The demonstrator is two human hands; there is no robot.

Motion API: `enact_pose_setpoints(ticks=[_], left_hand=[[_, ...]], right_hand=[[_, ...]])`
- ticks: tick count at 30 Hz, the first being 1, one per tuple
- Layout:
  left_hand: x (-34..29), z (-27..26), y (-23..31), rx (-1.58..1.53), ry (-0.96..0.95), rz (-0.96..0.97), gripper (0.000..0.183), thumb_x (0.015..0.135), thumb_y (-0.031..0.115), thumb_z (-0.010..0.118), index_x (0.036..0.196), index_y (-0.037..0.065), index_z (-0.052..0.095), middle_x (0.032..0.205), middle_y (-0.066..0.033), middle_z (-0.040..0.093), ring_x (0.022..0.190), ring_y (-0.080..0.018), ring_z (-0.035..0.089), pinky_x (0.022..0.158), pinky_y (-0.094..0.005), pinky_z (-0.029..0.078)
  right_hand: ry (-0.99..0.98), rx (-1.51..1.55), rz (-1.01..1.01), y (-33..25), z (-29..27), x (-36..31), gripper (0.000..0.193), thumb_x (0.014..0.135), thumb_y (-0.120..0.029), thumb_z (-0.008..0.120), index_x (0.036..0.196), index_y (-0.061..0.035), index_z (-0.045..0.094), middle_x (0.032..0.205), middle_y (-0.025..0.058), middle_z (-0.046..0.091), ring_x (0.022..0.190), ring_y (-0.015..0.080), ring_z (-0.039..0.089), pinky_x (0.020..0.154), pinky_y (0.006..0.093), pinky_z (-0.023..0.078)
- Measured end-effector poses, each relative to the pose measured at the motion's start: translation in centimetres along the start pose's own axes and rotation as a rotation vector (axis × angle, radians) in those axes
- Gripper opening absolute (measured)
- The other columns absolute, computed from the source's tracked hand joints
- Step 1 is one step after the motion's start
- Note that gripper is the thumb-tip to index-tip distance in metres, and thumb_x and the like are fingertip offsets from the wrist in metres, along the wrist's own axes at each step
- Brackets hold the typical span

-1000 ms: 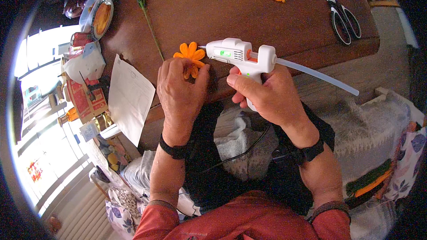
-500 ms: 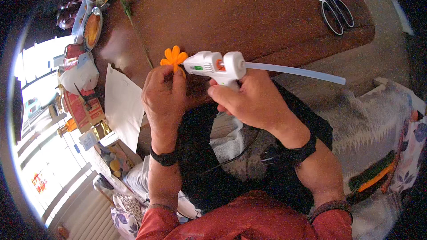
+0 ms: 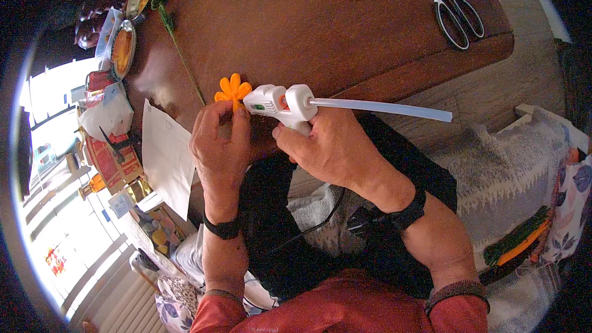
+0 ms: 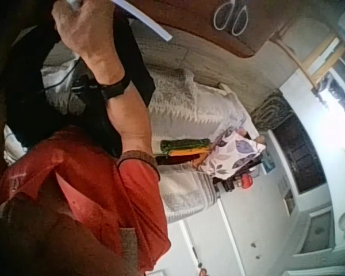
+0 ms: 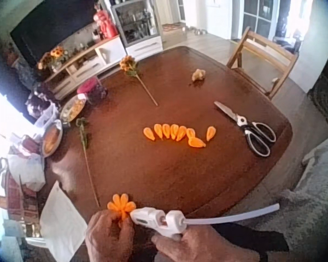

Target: The recorder uses a hot glue gun to assemble orange felt petals into a flower shape on a central base.

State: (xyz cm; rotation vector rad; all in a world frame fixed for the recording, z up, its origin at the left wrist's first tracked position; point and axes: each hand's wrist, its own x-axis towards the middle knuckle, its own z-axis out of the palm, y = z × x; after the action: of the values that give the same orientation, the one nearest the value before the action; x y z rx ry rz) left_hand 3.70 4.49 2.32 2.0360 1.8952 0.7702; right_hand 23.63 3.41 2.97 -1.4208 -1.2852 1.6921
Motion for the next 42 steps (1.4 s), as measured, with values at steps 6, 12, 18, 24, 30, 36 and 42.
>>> enact_pose_setpoints(ticks=[6, 12, 18, 24, 30, 36, 42], left_hand=[[0.1, 0.1, 0.0, -0.005, 0.006, -0.001, 0.014, 0.087, 0.007, 0.074, 0.097, 0.001, 0.068, 0.096, -0.0169, 0.071, 0.089, -0.0356, 0.068, 0.079, -0.0431, 0.053], [0.1, 0.0, -0.1, 0.017, 0.007, 0.025, 0.014, 0.087, 0.007, 0.073, 0.099, 0.000, 0.069, 0.097, -0.0171, 0.071, 0.090, -0.0355, 0.068, 0.081, -0.0427, 0.054], [0.1, 0.0, 0.0, 0.002, -0.009, -0.009, 0.014, 0.087, 0.007, 0.073, 0.099, 0.000, 0.069, 0.097, -0.0171, 0.071, 0.091, -0.0349, 0.068, 0.081, -0.0423, 0.054], [0.0, -0.1, 0.0, 0.000, -0.023, -0.013, 0.015, 0.087, 0.008, 0.072, 0.100, 0.001, 0.069, 0.098, -0.0173, 0.071, 0.091, -0.0353, 0.068, 0.081, -0.0423, 0.054], [-0.1, 0.0, -0.3, 0.000, -0.008, 0.016, 0.016, 0.087, 0.008, 0.073, 0.101, 0.000, 0.069, 0.098, -0.0174, 0.071, 0.091, -0.0358, 0.068, 0.081, -0.0431, 0.054], [0.0, -0.1, 0.1, -0.005, -0.016, -0.017, 0.016, 0.087, 0.008, 0.074, 0.100, -0.001, 0.069, 0.100, -0.0182, 0.071, 0.093, -0.0361, 0.069, 0.083, -0.0432, 0.055], [0.0, -0.3, 0.2, 0.003, -0.025, -0.019, 0.016, 0.087, 0.008, 0.074, 0.099, -0.001, 0.069, 0.100, -0.0185, 0.071, 0.094, -0.0363, 0.069, 0.083, -0.0432, 0.055]], right_hand=[[-0.019, -0.005, 0.029, 0.2, -0.4, 0.0, 0.028, 0.096, -0.022, 0.069, 0.102, 0.0058, 0.070, 0.073, 0.0107, 0.071, 0.062, 0.0160, 0.073, 0.053, 0.0279, 0.057], [-0.036, 0.022, 0.018, 0.4, -0.4, 0.0, 0.029, 0.097, -0.022, 0.069, 0.105, 0.0069, 0.070, 0.075, 0.0114, 0.072, 0.063, 0.0164, 0.074, 0.053, 0.0277, 0.057], [-0.045, 0.031, 0.020, 0.4, -0.4, 0.0, 0.030, 0.098, -0.022, 0.069, 0.105, 0.0071, 0.070, 0.077, 0.0114, 0.073, 0.063, 0.0161, 0.074, 0.054, 0.0273, 0.058], [-0.014, 0.009, 0.005, 0.5, -0.2, 0.0, 0.029, 0.098, -0.022, 0.068, 0.102, 0.0068, 0.070, 0.075, 0.0108, 0.072, 0.062, 0.0155, 0.073, 0.053, 0.0268, 0.058], [-0.004, 0.033, 0.008, 0.0, -0.1, -0.3, 0.029, 0.098, -0.023, 0.069, 0.099, 0.0067, 0.069, 0.073, 0.0098, 0.071, 0.062, 0.0153, 0.073, 0.053, 0.0267, 0.057], [0.002, 0.000, -0.005, 0.3, -0.1, -0.2, 0.031, 0.098, -0.025, 0.069, 0.096, 0.0058, 0.069, 0.071, 0.0089, 0.071, 0.061, 0.0150, 0.073, 0.051, 0.0266, 0.057], [0.017, -0.007, -0.032, 0.0, -0.1, -0.2, 0.029, 0.097, -0.024, 0.068, 0.100, 0.0055, 0.069, 0.067, 0.0114, 0.069, 0.060, 0.0204, 0.072, 0.053, 0.0323, 0.055]])
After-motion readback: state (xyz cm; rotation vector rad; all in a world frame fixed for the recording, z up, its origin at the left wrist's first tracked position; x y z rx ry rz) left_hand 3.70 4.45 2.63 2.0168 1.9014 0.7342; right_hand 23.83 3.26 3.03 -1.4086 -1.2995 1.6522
